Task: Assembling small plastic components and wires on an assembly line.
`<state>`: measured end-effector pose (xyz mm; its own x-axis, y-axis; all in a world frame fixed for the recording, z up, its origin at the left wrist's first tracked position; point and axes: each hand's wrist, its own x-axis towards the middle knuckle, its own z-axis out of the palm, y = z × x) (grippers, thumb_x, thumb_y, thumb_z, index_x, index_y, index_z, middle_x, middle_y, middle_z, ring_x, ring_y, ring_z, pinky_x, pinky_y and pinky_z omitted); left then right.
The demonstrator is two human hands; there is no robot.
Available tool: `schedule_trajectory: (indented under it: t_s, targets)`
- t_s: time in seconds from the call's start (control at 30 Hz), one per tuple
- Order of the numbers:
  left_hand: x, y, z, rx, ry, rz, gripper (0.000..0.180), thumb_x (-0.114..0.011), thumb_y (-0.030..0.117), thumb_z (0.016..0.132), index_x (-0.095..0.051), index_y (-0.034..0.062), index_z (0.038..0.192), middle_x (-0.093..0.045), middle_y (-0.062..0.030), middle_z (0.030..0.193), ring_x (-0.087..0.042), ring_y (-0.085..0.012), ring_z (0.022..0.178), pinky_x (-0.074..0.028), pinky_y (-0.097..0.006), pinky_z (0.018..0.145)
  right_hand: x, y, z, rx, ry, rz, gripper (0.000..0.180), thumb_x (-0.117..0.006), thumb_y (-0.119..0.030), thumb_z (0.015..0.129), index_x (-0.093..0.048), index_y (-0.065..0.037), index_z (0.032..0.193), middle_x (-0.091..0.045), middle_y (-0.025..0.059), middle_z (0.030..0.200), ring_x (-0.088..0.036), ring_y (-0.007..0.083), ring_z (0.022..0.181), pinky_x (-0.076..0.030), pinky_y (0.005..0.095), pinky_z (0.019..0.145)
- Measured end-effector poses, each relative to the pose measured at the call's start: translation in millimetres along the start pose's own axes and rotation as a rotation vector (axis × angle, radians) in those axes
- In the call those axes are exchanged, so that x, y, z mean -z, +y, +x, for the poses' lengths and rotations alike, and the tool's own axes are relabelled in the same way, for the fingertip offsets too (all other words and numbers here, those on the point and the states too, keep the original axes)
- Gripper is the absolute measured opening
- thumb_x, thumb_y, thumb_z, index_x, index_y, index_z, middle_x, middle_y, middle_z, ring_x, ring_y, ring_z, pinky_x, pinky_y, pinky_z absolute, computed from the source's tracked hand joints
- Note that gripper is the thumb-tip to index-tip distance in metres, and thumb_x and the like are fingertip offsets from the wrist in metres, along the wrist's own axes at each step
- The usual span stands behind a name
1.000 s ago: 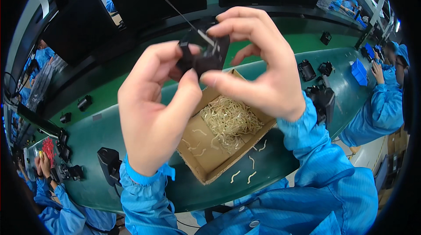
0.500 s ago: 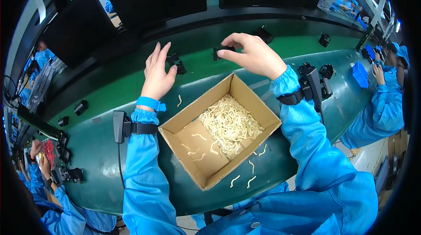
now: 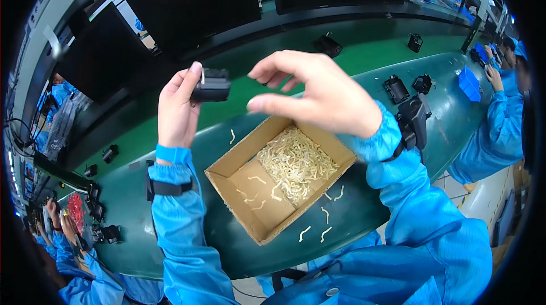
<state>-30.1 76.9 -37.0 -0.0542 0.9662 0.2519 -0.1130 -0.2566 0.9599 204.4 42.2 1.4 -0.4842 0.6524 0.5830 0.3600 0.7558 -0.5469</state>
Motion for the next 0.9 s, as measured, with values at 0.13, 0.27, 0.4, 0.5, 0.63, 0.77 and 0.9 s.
schedule_trajectory:
  t_s: [0.13, 0.27, 0.4, 0.5, 0.63, 0.77, 0.9]
  targets:
    - [-57, 44, -45, -0.028, -0.194, -0.382, 0.025, -0.052, 0.015, 0.092, -0.055, -0.0034, 0.108, -0.058, -0.0052, 0.097, -0.054, -0.0103, 0.090, -0.045, -0.028, 0.081, -11, -21, -9, 0.063, 0.181, -0.044, 0.043, -0.078, -0.021, 0.070, -0.055, -0.002, 0.101, -0.054, 0.0077, 0.098, -0.059, 0.0181, 0.083, -0.053, 0.0268, 0.066]
    - [-66, 67, -77, -0.190, -0.200, -0.316, 0.036, -0.050, 0.010, 0.091, -0.048, -0.0074, 0.122, -0.058, -0.0111, 0.108, -0.056, -0.0150, 0.099, -0.045, -0.030, 0.087, -6, -25, -6, 0.169, 0.302, 0.058, 0.033, -0.077, -0.011, 0.069, -0.054, -0.001, 0.092, -0.054, 0.0091, 0.087, -0.059, 0.0203, 0.075, -0.051, 0.0268, 0.062]
    - [-57, 69, -82, -0.227, -0.256, -0.272, 0.041, -0.050, 0.007, 0.090, -0.042, -0.0078, 0.127, -0.056, -0.0163, 0.115, -0.057, -0.0189, 0.103, -0.045, -0.033, 0.090, -4, -35, -8, 0.221, 0.371, 0.076, 0.022, -0.074, -0.008, 0.072, -0.057, -0.001, 0.083, -0.056, 0.0088, 0.088, -0.060, 0.0184, 0.076, -0.052, 0.0254, 0.058]
    - [-65, 74, -91, -0.247, -0.121, -0.196, 0.041, -0.050, 0.004, 0.089, -0.042, -0.0069, 0.127, -0.057, -0.0156, 0.112, -0.058, -0.0185, 0.101, -0.045, -0.033, 0.090, -2, -41, -10, 0.213, 0.349, 0.127, 0.022, -0.073, -0.007, 0.074, -0.058, 0.000, 0.087, -0.056, 0.0106, 0.098, -0.060, 0.0145, 0.083, -0.052, 0.0243, 0.066]
    - [-69, 74, -95, -0.326, -0.075, -0.125, 0.040, -0.052, 0.001, 0.087, -0.040, -0.0062, 0.125, -0.057, -0.0157, 0.111, -0.058, -0.0187, 0.099, -0.046, -0.032, 0.089, 0, -42, -12, 0.141, 0.307, 0.353, 0.016, -0.069, -0.004, 0.077, -0.058, 0.001, 0.087, -0.055, 0.0108, 0.100, -0.059, 0.0137, 0.083, -0.051, 0.0240, 0.070]
    - [-77, 72, -99, -0.374, -0.021, -0.174, 0.041, -0.056, -0.010, 0.081, -0.037, -0.0014, 0.116, -0.056, -0.0164, 0.104, -0.056, -0.0153, 0.095, -0.046, -0.026, 0.083, 2, -45, -15, 0.074, 0.310, 0.402, 0.011, -0.064, 0.001, 0.079, -0.058, 0.002, 0.088, -0.057, 0.0095, 0.095, -0.059, 0.0136, 0.083, -0.050, 0.0245, 0.073]
    - [-69, 64, -99, -0.415, -0.097, -0.119, 0.027, -0.056, -0.008, 0.083, -0.046, -0.0026, 0.108, -0.056, -0.0120, 0.100, -0.055, -0.0127, 0.094, -0.045, -0.024, 0.081, -1, -52, -19, 0.140, 0.409, 0.264, 0.015, -0.063, 0.008, 0.076, -0.059, 0.003, 0.090, -0.060, 0.0100, 0.089, -0.060, 0.0148, 0.082, -0.050, 0.0254, 0.072]
